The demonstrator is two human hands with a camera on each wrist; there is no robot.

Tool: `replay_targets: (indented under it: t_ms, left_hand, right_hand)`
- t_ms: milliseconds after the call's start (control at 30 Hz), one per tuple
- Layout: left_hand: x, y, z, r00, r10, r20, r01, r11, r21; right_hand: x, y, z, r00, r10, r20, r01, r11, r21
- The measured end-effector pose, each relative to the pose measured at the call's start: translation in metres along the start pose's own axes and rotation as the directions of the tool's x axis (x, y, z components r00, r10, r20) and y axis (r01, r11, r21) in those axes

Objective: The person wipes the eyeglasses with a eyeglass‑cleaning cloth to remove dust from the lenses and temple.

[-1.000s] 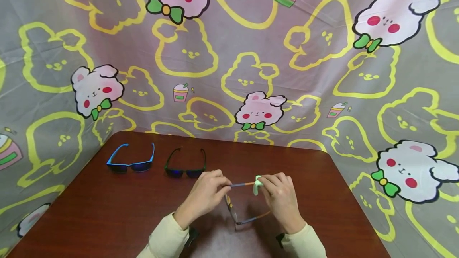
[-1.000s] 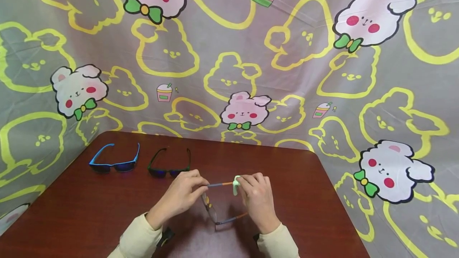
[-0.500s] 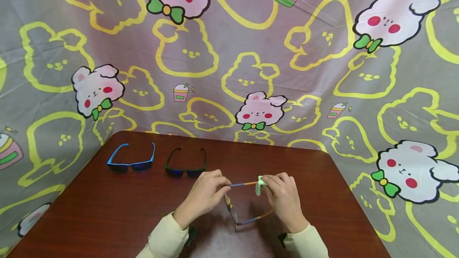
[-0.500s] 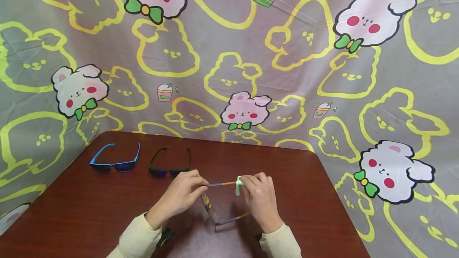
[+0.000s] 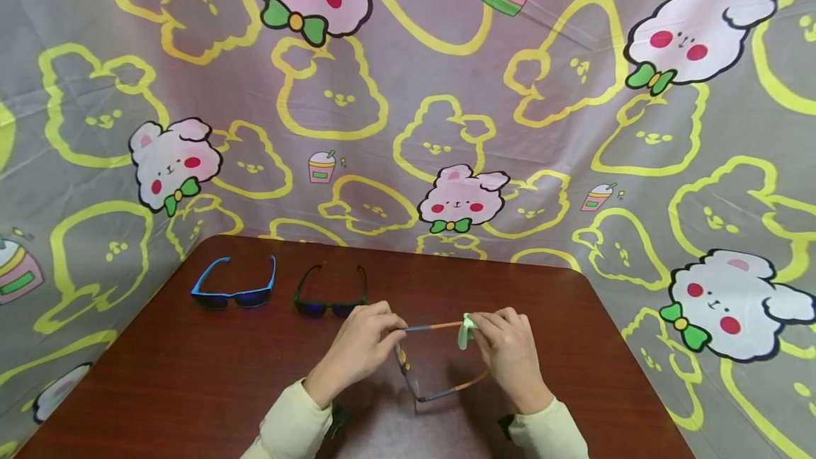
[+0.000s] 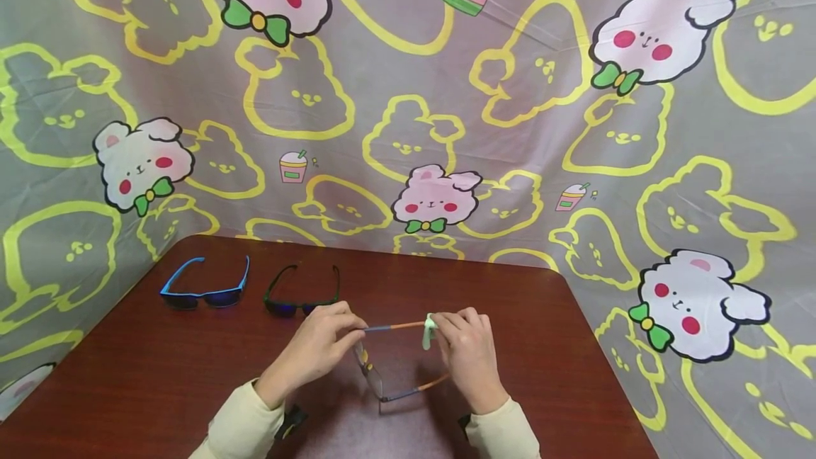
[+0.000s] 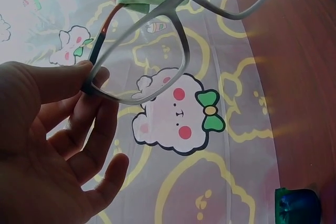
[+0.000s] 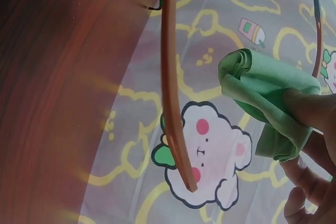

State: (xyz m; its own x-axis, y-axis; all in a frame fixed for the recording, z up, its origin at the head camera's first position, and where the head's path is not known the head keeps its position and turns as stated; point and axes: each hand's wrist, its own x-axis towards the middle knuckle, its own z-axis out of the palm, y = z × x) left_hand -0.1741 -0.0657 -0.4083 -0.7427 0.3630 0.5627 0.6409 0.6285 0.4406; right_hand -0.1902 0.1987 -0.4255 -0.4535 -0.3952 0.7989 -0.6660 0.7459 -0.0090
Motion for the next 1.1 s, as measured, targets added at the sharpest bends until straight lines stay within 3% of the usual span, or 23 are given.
replay_targets:
  t_ms: [267, 567, 1100]
  left_hand:
    - [-0.002, -0.001, 0.000, 1.000, -0.010, 0.013, 0.010, 1.000, -0.010]
    - [-0.005, -0.004, 0.001, 1.000, -0.006, -0.023, 0.006, 1.000, 0.002]
    - [-0.006, -0.007, -0.002, 0.999, -0.044, -0.004, 0.044, 0.999, -0.006]
  right_hand:
    - [-0.002, 0.003, 0.001, 1.000, -0.004, 0.013, 0.004, 1.000, 0.001]
    - [-0.004, 0.007, 0.002, 1.000, -0.004, 0.021, 0.004, 1.000, 0.005]
    - [-0.004, 0.013, 0.001, 1.000, 0.006, 0.011, -0.006, 1.000, -0.018]
